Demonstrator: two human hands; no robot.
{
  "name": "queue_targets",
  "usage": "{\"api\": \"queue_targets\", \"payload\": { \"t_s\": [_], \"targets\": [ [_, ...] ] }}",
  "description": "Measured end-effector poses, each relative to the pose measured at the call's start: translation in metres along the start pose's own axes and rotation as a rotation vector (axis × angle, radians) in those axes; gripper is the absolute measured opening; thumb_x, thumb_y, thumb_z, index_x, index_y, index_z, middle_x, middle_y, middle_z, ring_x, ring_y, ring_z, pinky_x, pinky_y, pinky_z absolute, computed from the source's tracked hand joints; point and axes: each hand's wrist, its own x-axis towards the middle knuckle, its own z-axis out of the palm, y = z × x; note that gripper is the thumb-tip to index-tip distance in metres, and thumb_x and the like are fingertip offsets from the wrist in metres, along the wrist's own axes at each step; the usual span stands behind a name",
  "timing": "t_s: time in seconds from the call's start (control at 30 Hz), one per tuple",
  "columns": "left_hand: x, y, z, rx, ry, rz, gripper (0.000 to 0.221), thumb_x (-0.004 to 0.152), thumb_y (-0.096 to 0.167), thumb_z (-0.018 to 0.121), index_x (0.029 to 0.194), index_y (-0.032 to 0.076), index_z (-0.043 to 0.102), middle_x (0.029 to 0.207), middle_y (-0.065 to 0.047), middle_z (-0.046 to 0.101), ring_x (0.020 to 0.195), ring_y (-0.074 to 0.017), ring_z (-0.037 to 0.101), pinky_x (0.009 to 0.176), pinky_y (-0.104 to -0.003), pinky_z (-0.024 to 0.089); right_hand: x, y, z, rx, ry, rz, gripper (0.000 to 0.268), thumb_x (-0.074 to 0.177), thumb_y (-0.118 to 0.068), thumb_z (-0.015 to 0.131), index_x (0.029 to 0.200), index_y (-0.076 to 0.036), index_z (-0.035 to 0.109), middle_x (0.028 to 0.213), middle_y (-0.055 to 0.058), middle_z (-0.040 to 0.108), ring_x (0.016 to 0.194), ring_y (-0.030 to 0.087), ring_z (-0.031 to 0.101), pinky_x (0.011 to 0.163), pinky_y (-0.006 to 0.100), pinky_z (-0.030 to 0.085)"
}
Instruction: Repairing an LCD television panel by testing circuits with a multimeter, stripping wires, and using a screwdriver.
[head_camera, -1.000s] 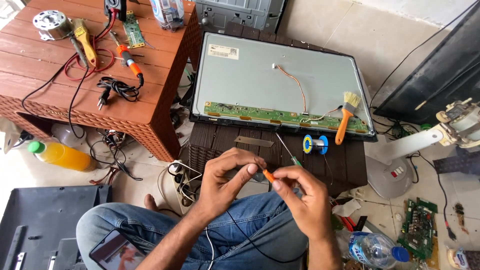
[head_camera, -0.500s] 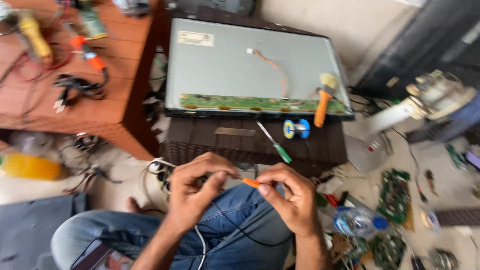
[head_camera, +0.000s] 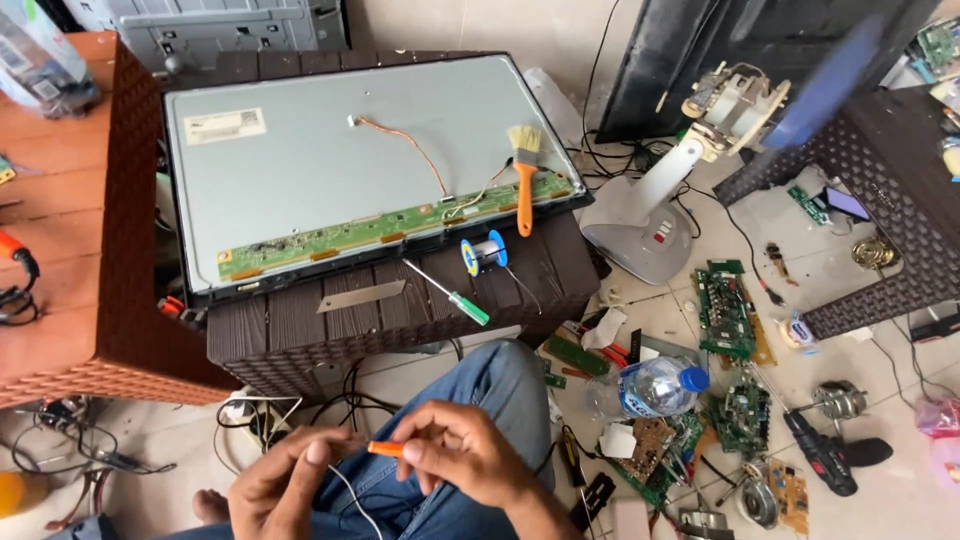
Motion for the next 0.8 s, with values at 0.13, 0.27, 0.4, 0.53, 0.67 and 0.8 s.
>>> {"api": "queue_targets", "payload": {
  "t_s": [0.13, 0.27, 0.4, 0.53, 0.67, 0.8],
  "targets": [
    [-0.012, -0.056, -0.019, 0.034, 0.018, -0.027, 0.026, 0.095, 0.004, 0.059, 0.100, -0.012, 0.079, 0.088, -0.025, 0.086, 0.080, -0.0261, 0.082, 0.081, -0.035, 0.065, -0.007, -0.001, -0.002, -0.033, 0.030, 0.106, 0.020, 0.102, -0.015, 0.066, 0.111, 0.004, 0.065, 0.084, 0.012, 0.071, 0.060, 0.011, 0.057, 0.054, 0.022, 0.046],
    [-0.018, -0.079, -0.023, -0.009, -0.016, -0.012, 0.027, 0.096, 0.008, 0.059, 0.099, -0.012, 0.078, 0.089, -0.024, 0.085, 0.079, -0.0252, 0.081, 0.078, -0.036, 0.068, -0.010, -0.001, -0.006, -0.074, 0.018, 0.167, 0.019, 0.100, -0.014, 0.066, 0.109, 0.002, 0.066, 0.083, 0.009, 0.070, 0.062, 0.011, 0.056, 0.057, 0.022, 0.046],
    [-0.015, -0.077, -0.016, -0.027, 0.001, 0.010, 0.028, 0.097, 0.008, 0.058, 0.096, -0.011, 0.079, 0.083, -0.023, 0.085, 0.076, -0.0239, 0.080, 0.077, -0.034, 0.065, -0.011, 0.003, -0.010, -0.055, -0.035, 0.158, 0.023, 0.100, -0.017, 0.066, 0.107, 0.006, 0.065, 0.080, 0.011, 0.067, 0.060, 0.012, 0.054, 0.057, 0.024, 0.045],
    [-0.011, -0.067, -0.006, -0.071, -0.004, -0.101, 0.031, 0.097, 0.008, 0.056, 0.098, -0.014, 0.079, 0.082, -0.025, 0.085, 0.077, -0.0263, 0.078, 0.076, -0.037, 0.064, -0.010, 0.004, -0.015, -0.086, -0.013, 0.178, 0.022, 0.099, -0.015, 0.066, 0.107, 0.005, 0.066, 0.080, 0.010, 0.068, 0.061, 0.012, 0.055, 0.057, 0.025, 0.045],
    [-0.010, -0.068, 0.002, -0.101, 0.026, -0.102, 0.033, 0.097, 0.009, 0.058, 0.094, -0.016, 0.079, 0.075, -0.024, 0.083, 0.071, -0.0254, 0.075, 0.071, -0.035, 0.061, -0.011, 0.009, -0.021, -0.148, -0.012, 0.169, 0.024, 0.098, -0.020, 0.066, 0.104, 0.004, 0.068, 0.079, 0.010, 0.070, 0.061, 0.013, 0.055, 0.056, 0.026, 0.045],
    [-0.008, -0.059, 0.014, -0.124, 0.085, -0.110, 0.030, 0.095, 0.007, 0.060, 0.091, -0.015, 0.080, 0.069, -0.022, 0.079, 0.068, -0.0259, 0.073, 0.068, -0.036, 0.060, -0.012, 0.018, -0.027, -0.156, -0.039, 0.176, 0.020, 0.097, -0.014, 0.067, 0.104, 0.004, 0.069, 0.079, 0.012, 0.071, 0.059, 0.013, 0.056, 0.055, 0.027, 0.046]
  ]
}}
